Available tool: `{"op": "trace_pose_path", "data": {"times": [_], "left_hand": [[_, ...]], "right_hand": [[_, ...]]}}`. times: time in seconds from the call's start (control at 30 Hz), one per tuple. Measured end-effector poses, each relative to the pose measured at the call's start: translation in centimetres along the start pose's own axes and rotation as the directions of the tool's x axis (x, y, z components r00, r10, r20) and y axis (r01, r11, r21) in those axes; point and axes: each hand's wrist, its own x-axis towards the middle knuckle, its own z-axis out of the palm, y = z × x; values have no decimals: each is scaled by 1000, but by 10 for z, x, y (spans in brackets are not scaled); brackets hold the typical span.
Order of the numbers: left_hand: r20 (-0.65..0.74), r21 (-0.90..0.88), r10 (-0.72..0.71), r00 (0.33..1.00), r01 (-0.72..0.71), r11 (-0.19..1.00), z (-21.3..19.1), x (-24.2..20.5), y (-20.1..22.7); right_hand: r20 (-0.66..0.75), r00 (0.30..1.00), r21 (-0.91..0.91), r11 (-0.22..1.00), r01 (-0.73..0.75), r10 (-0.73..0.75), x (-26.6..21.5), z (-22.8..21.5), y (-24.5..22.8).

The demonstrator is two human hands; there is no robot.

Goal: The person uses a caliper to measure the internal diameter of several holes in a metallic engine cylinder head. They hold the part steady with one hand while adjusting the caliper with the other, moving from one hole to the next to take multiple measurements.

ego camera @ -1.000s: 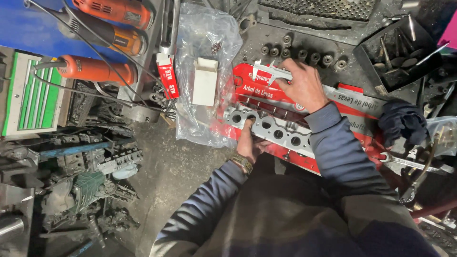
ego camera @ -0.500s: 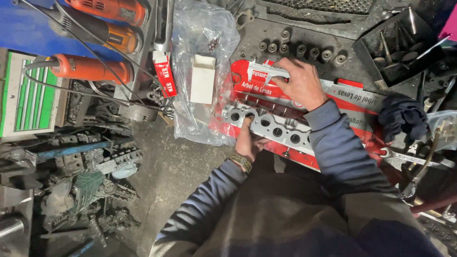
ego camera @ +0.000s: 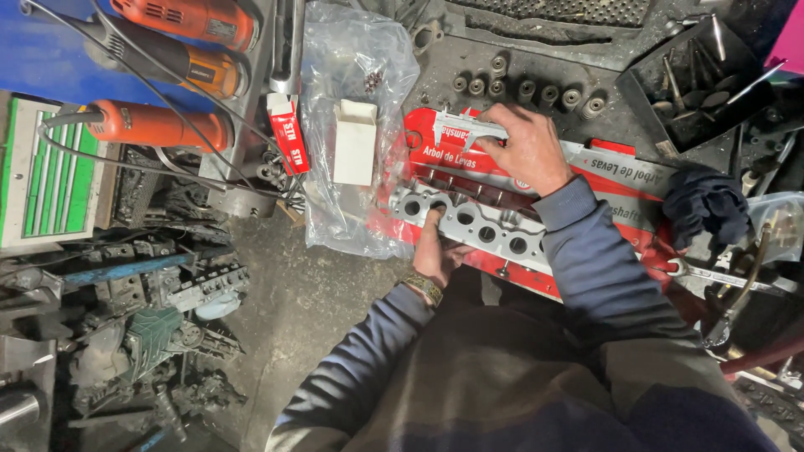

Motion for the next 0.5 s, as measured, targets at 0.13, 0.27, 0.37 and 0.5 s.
{"op": "trace_pose_path", "data": {"times": [0.13,0.27,0.37,0.5], "left_hand": [[-6,-14,-3,1000,3,1000,3,-6,3],[-11,-1,4,1000,-4,1000,3,-6,3],[0,26,-6,1000,6,1000,1,3,6],[-11,64,-12,1000,12,998,6,1,9]], "right_hand": [[7,1000,0,1000,-10,10,-1,0,2],[4,1000,-21,1000,-10,11,-2,1,3],[-27,1000,-29,1000,-9,8,2,2,1],[-147,989,-27,999,-33,29,0,-5,-7]]}}
